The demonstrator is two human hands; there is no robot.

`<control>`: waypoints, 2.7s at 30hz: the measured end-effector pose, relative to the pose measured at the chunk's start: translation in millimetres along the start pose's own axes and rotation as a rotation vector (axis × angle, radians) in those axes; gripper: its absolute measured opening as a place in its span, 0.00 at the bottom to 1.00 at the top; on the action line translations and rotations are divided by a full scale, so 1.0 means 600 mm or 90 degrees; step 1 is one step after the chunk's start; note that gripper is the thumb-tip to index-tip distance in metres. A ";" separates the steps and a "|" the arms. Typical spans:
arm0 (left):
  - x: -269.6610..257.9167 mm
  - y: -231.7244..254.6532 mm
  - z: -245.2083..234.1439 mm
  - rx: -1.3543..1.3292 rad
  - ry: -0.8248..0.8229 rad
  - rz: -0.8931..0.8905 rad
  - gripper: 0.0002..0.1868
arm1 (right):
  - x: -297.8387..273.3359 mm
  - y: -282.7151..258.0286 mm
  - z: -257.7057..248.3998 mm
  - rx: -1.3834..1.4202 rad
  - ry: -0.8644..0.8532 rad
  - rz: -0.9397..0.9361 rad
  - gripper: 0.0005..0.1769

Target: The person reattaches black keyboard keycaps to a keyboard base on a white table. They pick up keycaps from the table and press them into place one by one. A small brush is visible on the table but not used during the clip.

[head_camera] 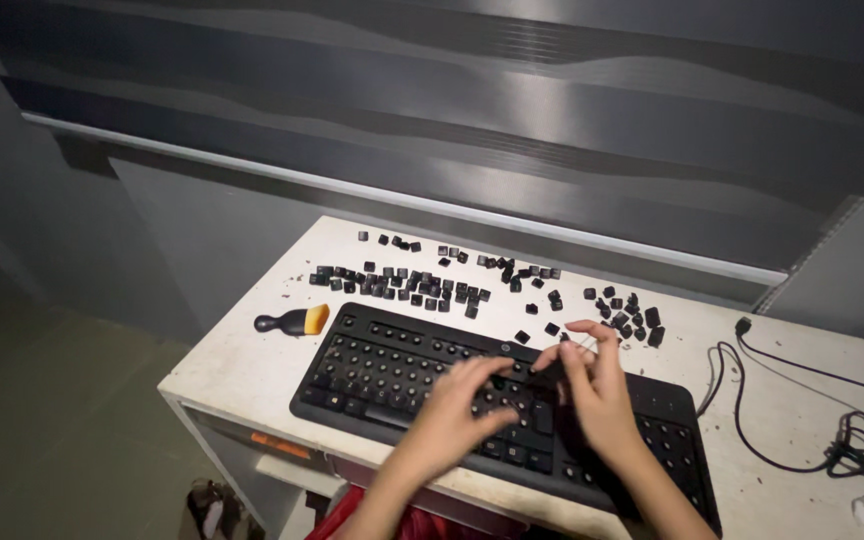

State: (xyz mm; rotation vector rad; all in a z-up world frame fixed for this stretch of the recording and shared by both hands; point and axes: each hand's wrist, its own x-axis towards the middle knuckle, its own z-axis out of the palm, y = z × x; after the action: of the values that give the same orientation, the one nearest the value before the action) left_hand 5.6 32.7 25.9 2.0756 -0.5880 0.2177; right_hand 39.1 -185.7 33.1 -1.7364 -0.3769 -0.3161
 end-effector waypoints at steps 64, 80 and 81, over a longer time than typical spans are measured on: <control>-0.005 0.014 0.097 0.097 0.293 -0.059 0.17 | 0.025 -0.015 0.056 -0.060 0.099 0.118 0.14; -0.015 0.009 0.095 0.003 0.333 -0.138 0.15 | 0.008 0.052 -0.009 0.224 -0.016 0.101 0.18; -0.013 0.009 0.095 0.001 0.338 -0.153 0.15 | 0.008 0.052 -0.008 0.229 -0.027 0.099 0.18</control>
State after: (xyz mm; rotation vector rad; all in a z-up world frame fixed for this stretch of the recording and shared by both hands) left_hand -8.0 -15.0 -4.1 1.9567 -0.0166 0.6018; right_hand 56.1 -195.9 8.3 -1.4097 -0.3062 -0.0910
